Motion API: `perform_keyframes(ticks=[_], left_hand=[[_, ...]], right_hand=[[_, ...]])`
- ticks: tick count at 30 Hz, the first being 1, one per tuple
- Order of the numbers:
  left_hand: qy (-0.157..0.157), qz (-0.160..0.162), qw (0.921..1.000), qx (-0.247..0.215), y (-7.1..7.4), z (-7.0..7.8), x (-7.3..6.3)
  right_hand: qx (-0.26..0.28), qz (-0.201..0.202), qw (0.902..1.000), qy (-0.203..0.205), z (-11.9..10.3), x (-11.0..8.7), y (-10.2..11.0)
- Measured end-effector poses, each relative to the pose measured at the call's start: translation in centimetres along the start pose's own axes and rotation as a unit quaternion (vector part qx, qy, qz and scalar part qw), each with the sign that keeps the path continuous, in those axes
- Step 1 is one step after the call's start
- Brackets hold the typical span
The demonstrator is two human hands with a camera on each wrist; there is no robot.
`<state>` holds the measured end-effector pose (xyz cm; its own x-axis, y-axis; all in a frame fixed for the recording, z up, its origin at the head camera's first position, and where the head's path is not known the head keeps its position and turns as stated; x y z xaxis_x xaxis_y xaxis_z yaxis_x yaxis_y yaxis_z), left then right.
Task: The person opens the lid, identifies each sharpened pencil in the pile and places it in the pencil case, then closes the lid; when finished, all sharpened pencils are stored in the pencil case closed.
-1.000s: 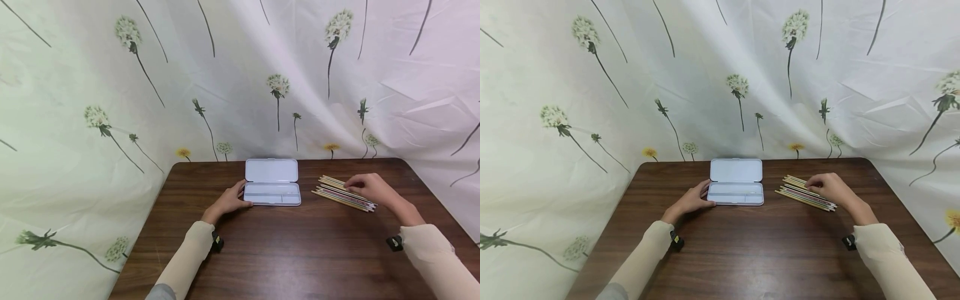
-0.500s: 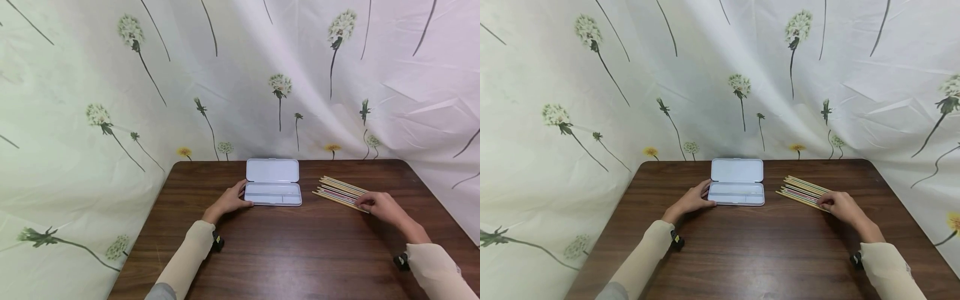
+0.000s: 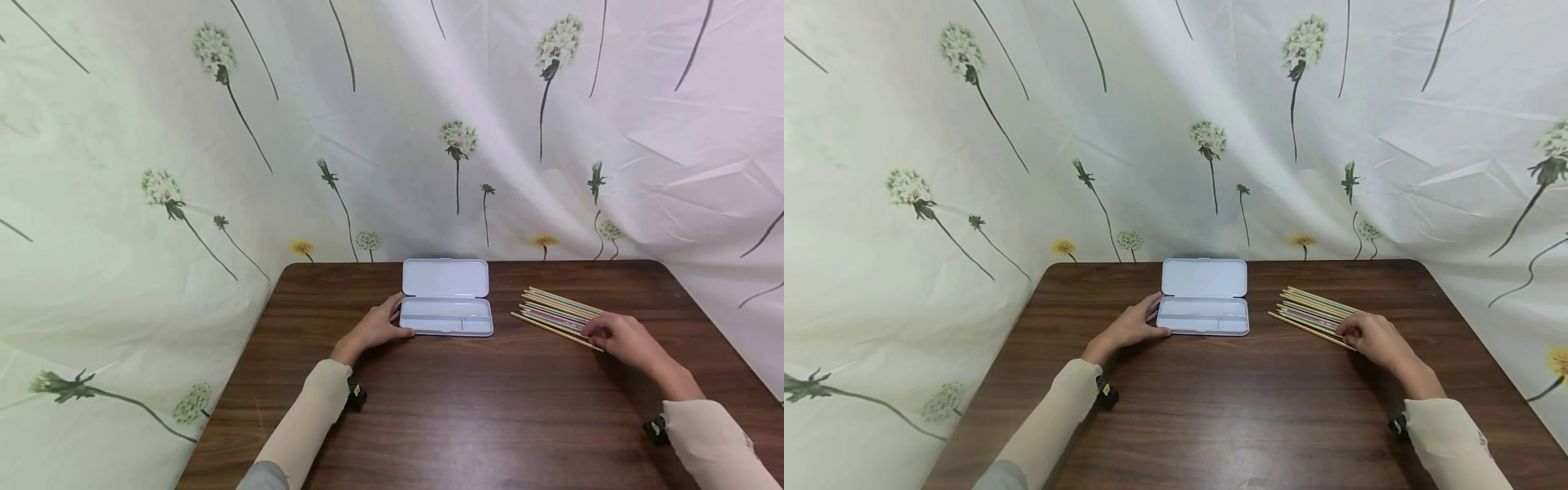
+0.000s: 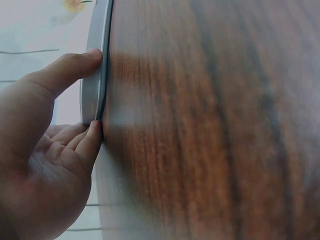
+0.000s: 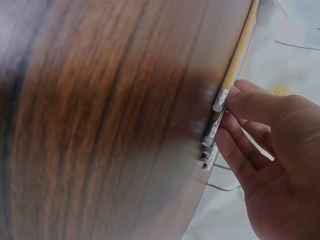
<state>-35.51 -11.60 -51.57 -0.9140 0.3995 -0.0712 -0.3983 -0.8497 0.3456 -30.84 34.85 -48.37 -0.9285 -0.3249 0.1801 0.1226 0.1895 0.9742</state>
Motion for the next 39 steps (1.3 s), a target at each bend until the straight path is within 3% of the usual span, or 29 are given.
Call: perform_keyframes(ticks=[30, 39], left_hand=[[-0.004, -0.001, 1.0000, -0.006, 0.0, 0.0, 0.3], [-0.001, -0.002, 1.0000, -0.007, 0.0, -0.1, 0.1]], right_hand=[[-0.003, -0.028, 0.9991, -0.033, 0.2, -0.3, -0.2], [-0.027, 0.019, 0.9995, -0.003, -0.4, -0.4, 0.8]])
Point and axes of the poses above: each hand's wrist, its own x-axis towards the middle knuckle, its own y-axis out of the back of the hand, z = x × y, the point moved 8 cm from there along x, towards the middle knuckle, and after that the axes turned 13 degrees about -x, right-handed, at the moved point
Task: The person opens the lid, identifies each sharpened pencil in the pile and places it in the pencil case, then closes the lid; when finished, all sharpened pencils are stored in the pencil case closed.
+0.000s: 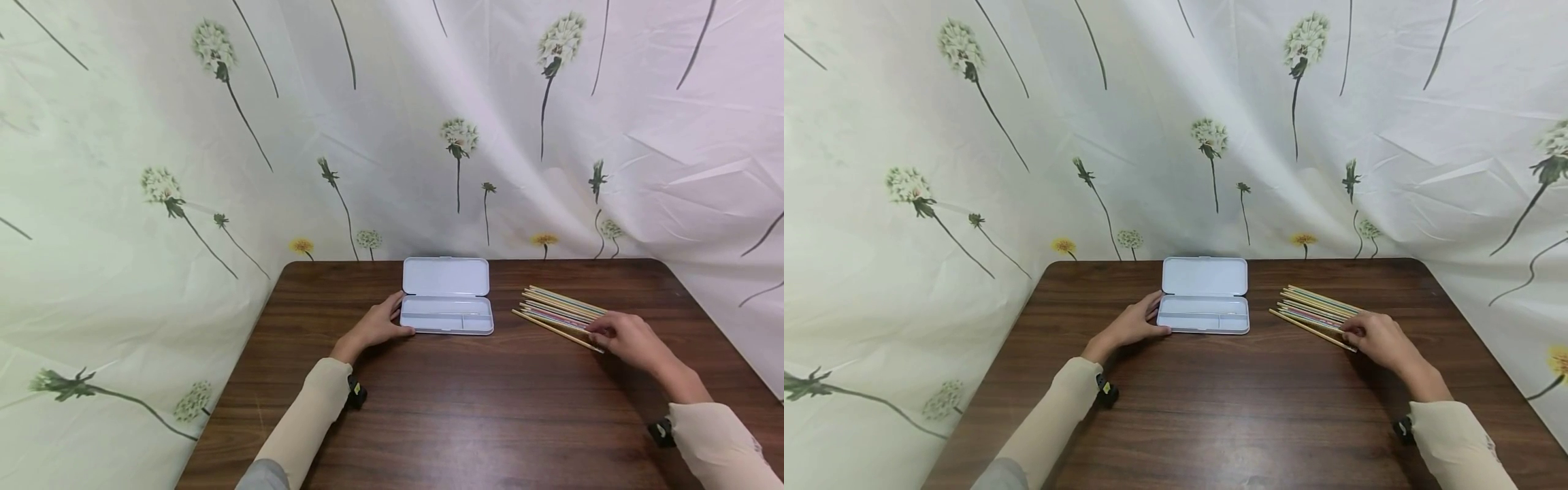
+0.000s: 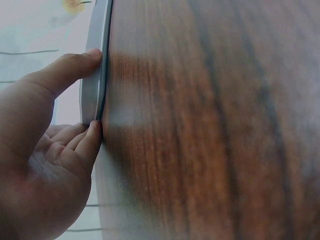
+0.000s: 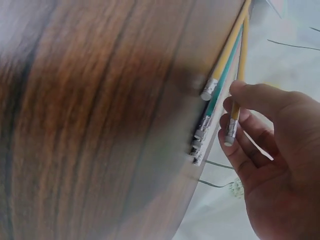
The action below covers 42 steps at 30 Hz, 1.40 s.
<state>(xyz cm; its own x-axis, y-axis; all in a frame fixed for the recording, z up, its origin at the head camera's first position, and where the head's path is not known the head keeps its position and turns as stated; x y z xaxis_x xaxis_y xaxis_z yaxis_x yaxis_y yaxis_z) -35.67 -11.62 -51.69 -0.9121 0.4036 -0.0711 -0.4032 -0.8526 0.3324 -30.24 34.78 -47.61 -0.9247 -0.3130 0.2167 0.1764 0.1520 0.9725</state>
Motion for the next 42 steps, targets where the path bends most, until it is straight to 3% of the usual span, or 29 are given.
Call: perform_keyframes(ticks=[4, 16, 31, 42], left_hand=[[0.003, -0.001, 1.0000, 0.003, 0.0, 0.0, 0.0], [0.004, -0.001, 0.9998, 0.017, 0.0, 0.1, -0.2], [0.000, 0.002, 0.9998, 0.021, 0.0, 0.1, -0.1], [0.010, 0.004, 0.9996, 0.027, -0.1, 0.2, -0.4]], right_hand=[[0.004, 0.040, 0.9990, 0.022, -0.6, 0.2, 1.0], [0.060, 0.095, 0.9914, 0.067, -3.7, 2.9, 3.9], [0.091, 0.115, 0.9793, 0.139, -9.6, 8.3, 5.8], [0.122, 0.071, 0.9777, 0.155, -13.0, 11.8, 5.5]])
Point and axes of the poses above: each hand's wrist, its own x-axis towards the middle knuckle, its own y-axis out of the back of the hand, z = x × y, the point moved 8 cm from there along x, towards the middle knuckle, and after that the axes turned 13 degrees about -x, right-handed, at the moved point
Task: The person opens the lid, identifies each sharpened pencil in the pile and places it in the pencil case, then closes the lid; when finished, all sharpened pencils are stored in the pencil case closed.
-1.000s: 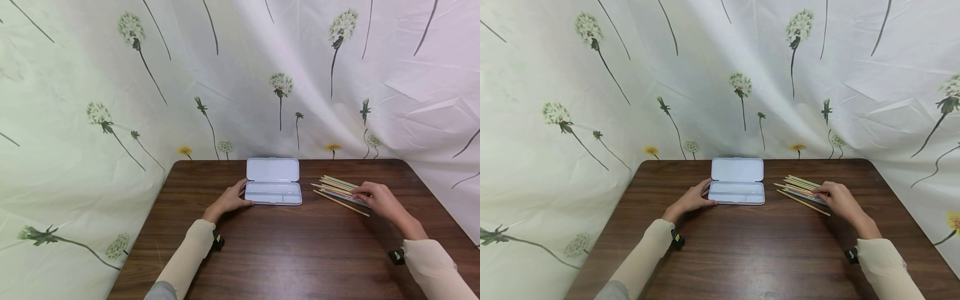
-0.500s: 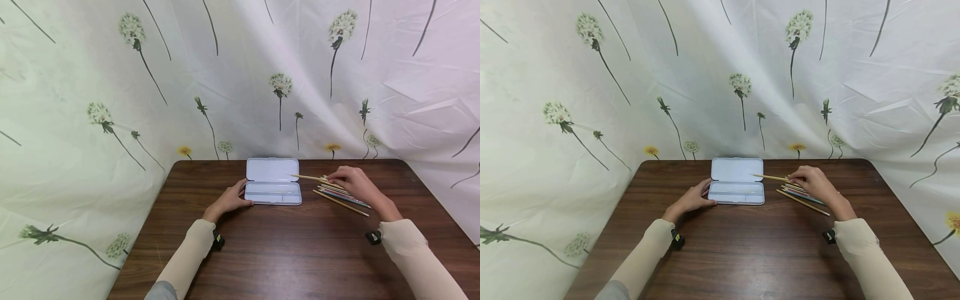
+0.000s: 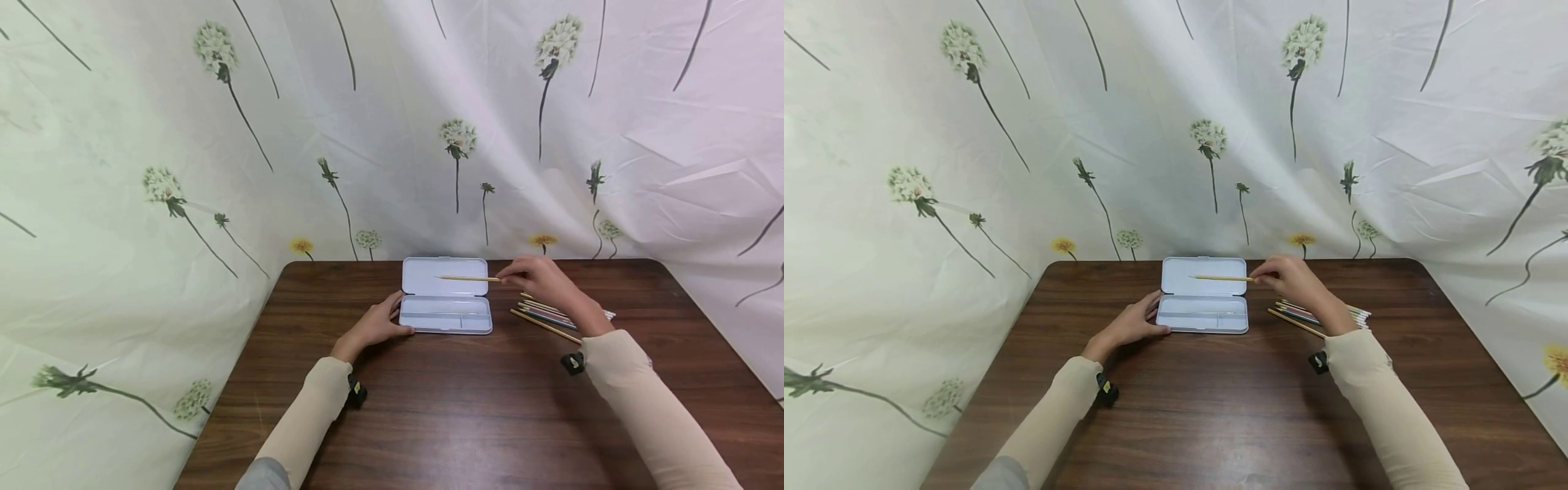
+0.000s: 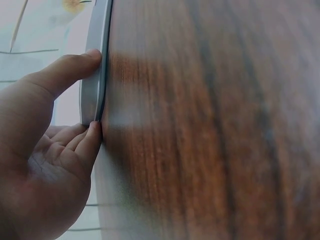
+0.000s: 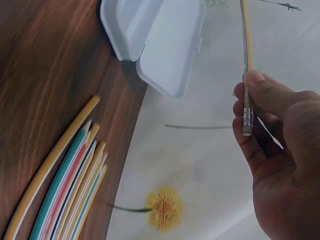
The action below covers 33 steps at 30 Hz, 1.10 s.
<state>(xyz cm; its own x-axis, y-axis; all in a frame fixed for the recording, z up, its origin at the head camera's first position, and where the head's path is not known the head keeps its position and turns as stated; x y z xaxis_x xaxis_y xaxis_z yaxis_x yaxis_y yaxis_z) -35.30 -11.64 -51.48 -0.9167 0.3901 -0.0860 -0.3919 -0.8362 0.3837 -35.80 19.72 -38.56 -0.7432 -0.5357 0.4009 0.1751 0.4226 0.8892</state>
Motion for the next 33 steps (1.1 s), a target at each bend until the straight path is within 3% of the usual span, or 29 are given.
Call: perform_keyframes(ticks=[8, 15, 26, 33], left_hand=[[-0.010, 0.001, 0.9995, 0.031, 0.1, 0.1, 0.1], [-0.008, 0.000, 0.9995, 0.030, 0.1, 0.3, 0.0], [-0.006, 0.005, 0.9996, 0.028, 0.1, 0.6, -0.1], [0.000, 0.004, 0.9997, 0.025, 0.1, 0.5, -0.1]], right_hand=[[0.025, -0.030, 0.9992, -0.007, -0.9, 2.3, -2.4], [0.034, -0.052, 0.9980, -0.009, -1.3, 3.4, -5.1], [0.042, -0.089, 0.9948, -0.027, -1.0, 3.7, -9.1], [0.039, -0.090, 0.9950, -0.020, -1.1, 3.3, -11.0]])
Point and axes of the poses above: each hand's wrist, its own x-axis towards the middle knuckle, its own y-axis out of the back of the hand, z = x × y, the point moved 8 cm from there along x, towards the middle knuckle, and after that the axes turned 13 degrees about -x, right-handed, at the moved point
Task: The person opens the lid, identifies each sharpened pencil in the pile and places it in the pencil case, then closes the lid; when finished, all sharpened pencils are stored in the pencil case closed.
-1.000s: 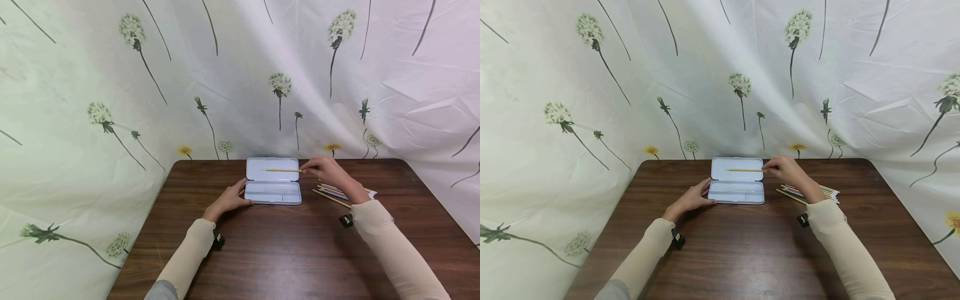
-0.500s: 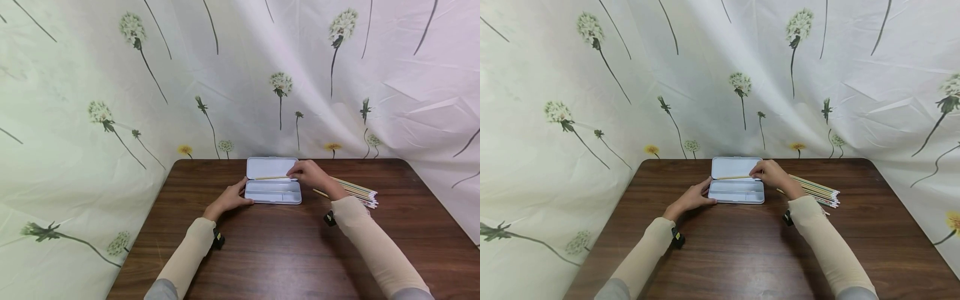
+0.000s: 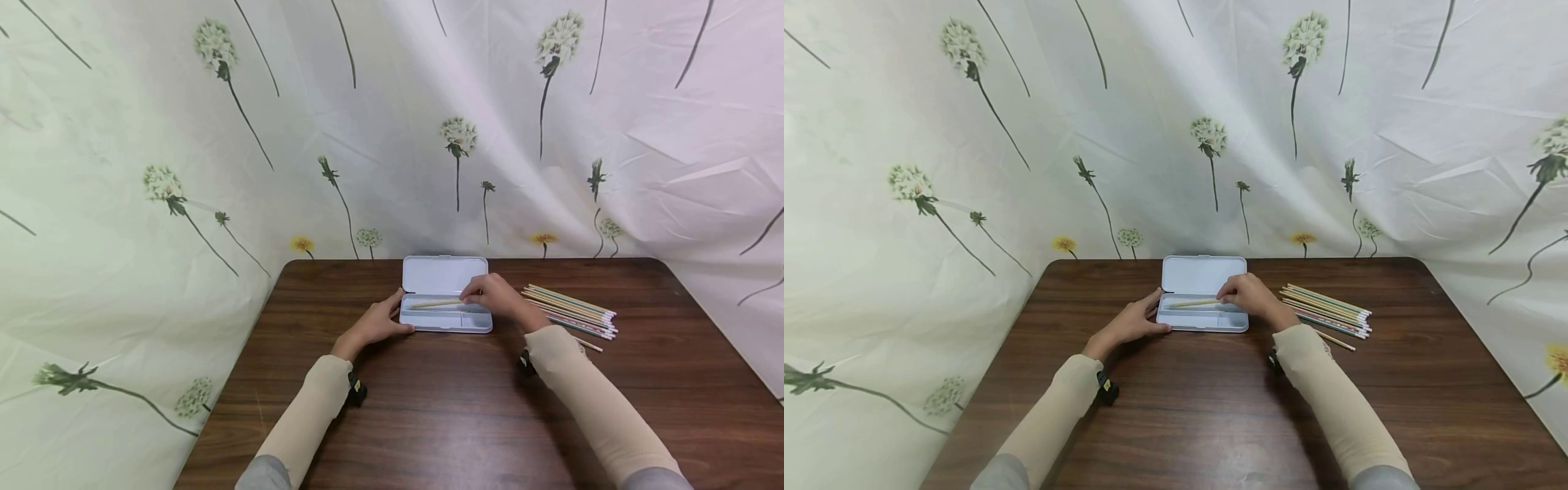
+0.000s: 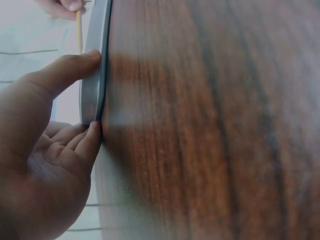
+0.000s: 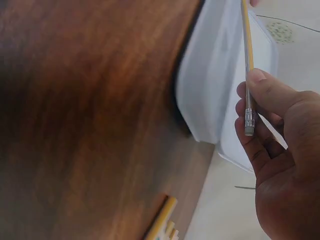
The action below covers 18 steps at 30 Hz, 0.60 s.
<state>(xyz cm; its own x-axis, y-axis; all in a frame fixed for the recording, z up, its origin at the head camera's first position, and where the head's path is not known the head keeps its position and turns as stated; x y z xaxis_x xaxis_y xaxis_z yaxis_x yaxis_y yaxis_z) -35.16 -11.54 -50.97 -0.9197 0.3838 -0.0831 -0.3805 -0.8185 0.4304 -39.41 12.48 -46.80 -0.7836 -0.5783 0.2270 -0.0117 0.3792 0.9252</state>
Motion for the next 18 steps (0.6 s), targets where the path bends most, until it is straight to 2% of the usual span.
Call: perform_keyframes(ticks=[4, 7, 12, 18], left_hand=[[0.001, 0.001, 1.0000, -0.004, 0.0, 0.0, 0.0], [0.000, 0.000, 1.0000, -0.005, -0.1, 0.0, 0.0], [0.001, -0.003, 1.0000, -0.002, -0.1, -0.1, 0.0], [0.002, -0.001, 1.0000, 0.002, -0.1, -0.2, 0.2]], right_hand=[[0.005, -0.013, 0.9998, -0.015, 0.1, -0.2, -0.9], [-0.017, -0.031, 0.9992, -0.019, 0.1, -0.3, -1.5], [-0.060, -0.055, 0.9967, -0.010, -0.4, -0.4, -2.0], [-0.073, -0.077, 0.9943, 0.000, -0.7, -0.2, -2.3]])
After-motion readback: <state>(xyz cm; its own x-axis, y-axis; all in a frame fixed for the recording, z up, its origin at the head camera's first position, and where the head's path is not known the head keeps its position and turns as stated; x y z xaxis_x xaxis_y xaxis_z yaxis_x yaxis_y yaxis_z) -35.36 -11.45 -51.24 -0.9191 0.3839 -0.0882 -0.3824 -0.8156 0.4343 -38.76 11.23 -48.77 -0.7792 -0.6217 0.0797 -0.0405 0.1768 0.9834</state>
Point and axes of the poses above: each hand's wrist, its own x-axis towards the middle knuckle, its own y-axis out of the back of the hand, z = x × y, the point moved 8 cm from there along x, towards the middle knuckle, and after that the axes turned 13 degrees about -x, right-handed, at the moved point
